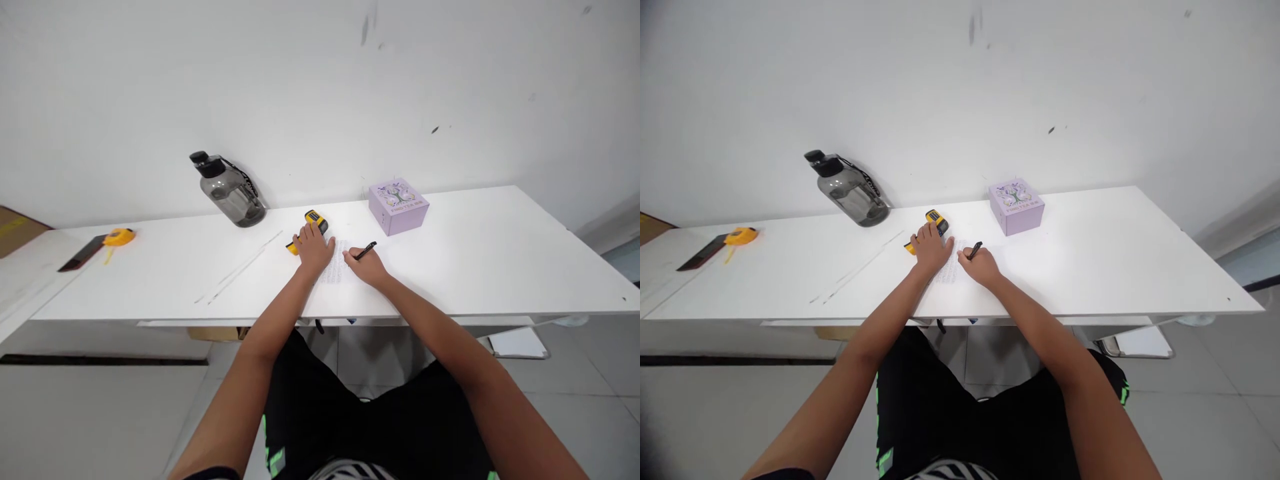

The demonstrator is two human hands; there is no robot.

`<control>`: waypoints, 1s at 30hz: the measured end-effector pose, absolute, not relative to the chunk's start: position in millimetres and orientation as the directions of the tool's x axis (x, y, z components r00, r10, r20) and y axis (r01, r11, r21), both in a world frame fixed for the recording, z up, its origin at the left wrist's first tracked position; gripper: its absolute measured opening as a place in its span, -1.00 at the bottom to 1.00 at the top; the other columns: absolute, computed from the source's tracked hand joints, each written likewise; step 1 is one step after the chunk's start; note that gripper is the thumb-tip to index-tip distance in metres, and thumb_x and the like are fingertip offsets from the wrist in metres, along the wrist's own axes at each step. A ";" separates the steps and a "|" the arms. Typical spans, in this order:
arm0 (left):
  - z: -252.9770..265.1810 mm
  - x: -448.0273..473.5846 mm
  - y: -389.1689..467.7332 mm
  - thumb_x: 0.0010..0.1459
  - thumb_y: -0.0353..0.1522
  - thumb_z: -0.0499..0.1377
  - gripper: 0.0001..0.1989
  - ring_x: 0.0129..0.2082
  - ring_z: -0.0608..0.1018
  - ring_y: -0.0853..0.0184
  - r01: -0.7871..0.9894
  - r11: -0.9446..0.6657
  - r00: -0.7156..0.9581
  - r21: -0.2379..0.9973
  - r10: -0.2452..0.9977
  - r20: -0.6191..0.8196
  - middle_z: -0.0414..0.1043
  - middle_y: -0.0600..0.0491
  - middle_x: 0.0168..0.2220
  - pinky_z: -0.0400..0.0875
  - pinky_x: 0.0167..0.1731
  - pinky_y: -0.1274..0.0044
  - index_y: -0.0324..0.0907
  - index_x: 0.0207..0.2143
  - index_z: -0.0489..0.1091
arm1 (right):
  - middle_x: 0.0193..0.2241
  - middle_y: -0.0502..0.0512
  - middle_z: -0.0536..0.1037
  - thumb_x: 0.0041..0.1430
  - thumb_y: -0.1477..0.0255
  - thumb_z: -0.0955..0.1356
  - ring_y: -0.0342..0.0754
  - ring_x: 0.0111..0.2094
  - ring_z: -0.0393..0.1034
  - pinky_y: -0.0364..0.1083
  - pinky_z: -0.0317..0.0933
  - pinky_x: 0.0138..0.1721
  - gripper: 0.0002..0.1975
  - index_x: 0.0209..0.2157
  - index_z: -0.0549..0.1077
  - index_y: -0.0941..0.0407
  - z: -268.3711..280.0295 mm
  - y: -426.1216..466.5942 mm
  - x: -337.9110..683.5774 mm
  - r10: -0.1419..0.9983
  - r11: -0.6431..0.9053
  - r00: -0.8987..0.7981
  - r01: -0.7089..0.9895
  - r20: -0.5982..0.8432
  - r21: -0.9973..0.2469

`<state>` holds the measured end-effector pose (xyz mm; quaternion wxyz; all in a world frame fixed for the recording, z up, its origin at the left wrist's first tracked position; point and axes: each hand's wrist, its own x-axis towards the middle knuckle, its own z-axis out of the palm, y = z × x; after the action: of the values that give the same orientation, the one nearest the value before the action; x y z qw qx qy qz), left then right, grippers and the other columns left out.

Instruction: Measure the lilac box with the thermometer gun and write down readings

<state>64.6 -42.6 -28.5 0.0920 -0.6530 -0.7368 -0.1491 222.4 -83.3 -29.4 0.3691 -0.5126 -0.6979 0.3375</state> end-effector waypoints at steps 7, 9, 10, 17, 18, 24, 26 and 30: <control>-28.1 60.7 -41.8 0.25 -0.09 -0.06 -0.24 0.32 0.14 -0.03 0.992 0.079 -0.105 0.102 0.951 0.291 0.07 -0.30 0.35 -0.08 0.28 0.08 -0.41 0.34 0.01 | -0.69 -0.08 0.16 0.17 0.28 0.26 -0.17 -0.57 0.07 -0.10 -0.04 -0.48 -0.61 -0.67 0.09 0.07 -29.1 -81.4 223.5 0.955 0.263 -0.239 0.426 0.173 -0.866; -28.8 58.9 -41.8 0.25 -0.09 -0.06 -0.24 0.33 0.13 -0.02 0.993 0.064 -0.091 0.103 0.955 0.281 0.05 -0.29 0.36 -0.09 0.29 0.08 -0.40 0.35 0.00 | -0.69 -0.08 0.18 0.17 0.27 0.26 -0.16 -0.57 0.10 -0.11 -0.01 -0.48 -0.61 -0.66 0.08 0.06 -28.8 -82.2 223.9 0.967 0.240 -0.176 0.401 0.182 -0.884; -29.1 58.2 -42.0 0.25 -0.08 -0.06 -0.23 0.34 0.12 -0.02 0.993 0.058 -0.085 0.102 0.957 0.278 0.05 -0.28 0.37 -0.09 0.30 0.09 -0.40 0.35 0.00 | -0.69 -0.08 0.21 0.18 0.26 0.26 -0.15 -0.57 0.13 -0.11 0.01 -0.47 -0.61 -0.65 0.09 0.06 -28.1 -82.9 224.1 0.973 0.228 -0.132 0.384 0.191 -0.895; -30.5 56.1 -46.5 0.26 -0.10 -0.06 -0.26 0.35 0.12 0.02 0.993 0.045 -0.077 0.110 0.949 0.306 0.06 -0.24 0.37 -0.06 0.30 0.14 -0.37 0.36 0.02 | -0.65 -0.02 0.30 0.24 0.15 0.22 -0.11 -0.54 0.17 -0.08 0.03 -0.45 -0.58 -0.62 0.15 0.05 -16.6 -86.4 226.2 0.950 0.299 -0.075 0.493 0.303 -0.817; -30.5 55.9 -46.9 0.26 -0.10 -0.06 -0.27 0.35 0.12 0.03 0.993 0.044 -0.075 0.108 0.947 0.311 0.06 -0.24 0.37 -0.06 0.30 0.14 -0.36 0.35 0.02 | -0.65 -0.02 0.29 0.25 0.16 0.21 -0.11 -0.55 0.16 -0.08 0.02 -0.45 -0.58 -0.62 0.13 0.05 -15.8 -86.8 226.0 0.941 0.326 -0.101 0.528 0.323 -0.784; -28.6 55.5 -46.2 0.26 -0.11 -0.04 -0.28 0.34 0.15 0.04 0.991 0.053 -0.088 0.121 0.947 0.308 0.09 -0.22 0.36 -0.06 0.30 0.15 -0.35 0.35 0.05 | -0.62 0.01 0.33 0.30 0.20 0.18 -0.12 -0.53 0.22 -0.09 0.04 -0.41 -0.58 -0.61 0.14 0.06 -20.7 -88.2 225.3 0.905 0.417 -0.189 0.578 0.382 -0.701; -27.6 55.9 -46.2 0.25 -0.11 -0.04 -0.28 0.33 0.16 0.04 0.992 0.050 -0.085 0.118 0.947 0.309 0.09 -0.23 0.36 -0.05 0.30 0.15 -0.36 0.35 0.05 | -0.59 0.02 0.38 0.31 0.18 0.18 -0.11 -0.50 0.27 -0.10 0.06 -0.39 -0.59 -0.57 0.23 0.07 -21.8 -88.2 227.1 0.902 0.421 -0.184 0.574 0.391 -0.702; -25.8 56.6 -46.6 0.25 -0.11 -0.05 -0.27 0.34 0.15 0.04 0.993 0.054 -0.082 0.102 0.952 0.296 0.08 -0.22 0.36 -0.04 0.29 0.16 -0.36 0.35 0.04 | -0.55 0.02 0.45 0.30 0.06 0.19 -0.07 -0.46 0.33 -0.11 0.08 -0.38 -0.59 -0.32 0.45 0.07 -17.5 -87.9 233.8 0.933 0.339 -0.091 0.555 0.349 -0.760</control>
<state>56.6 -46.6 -25.8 0.0743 -0.6735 -0.7220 -0.1402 233.8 -87.9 -17.5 0.4181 -0.5289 -0.7032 0.2257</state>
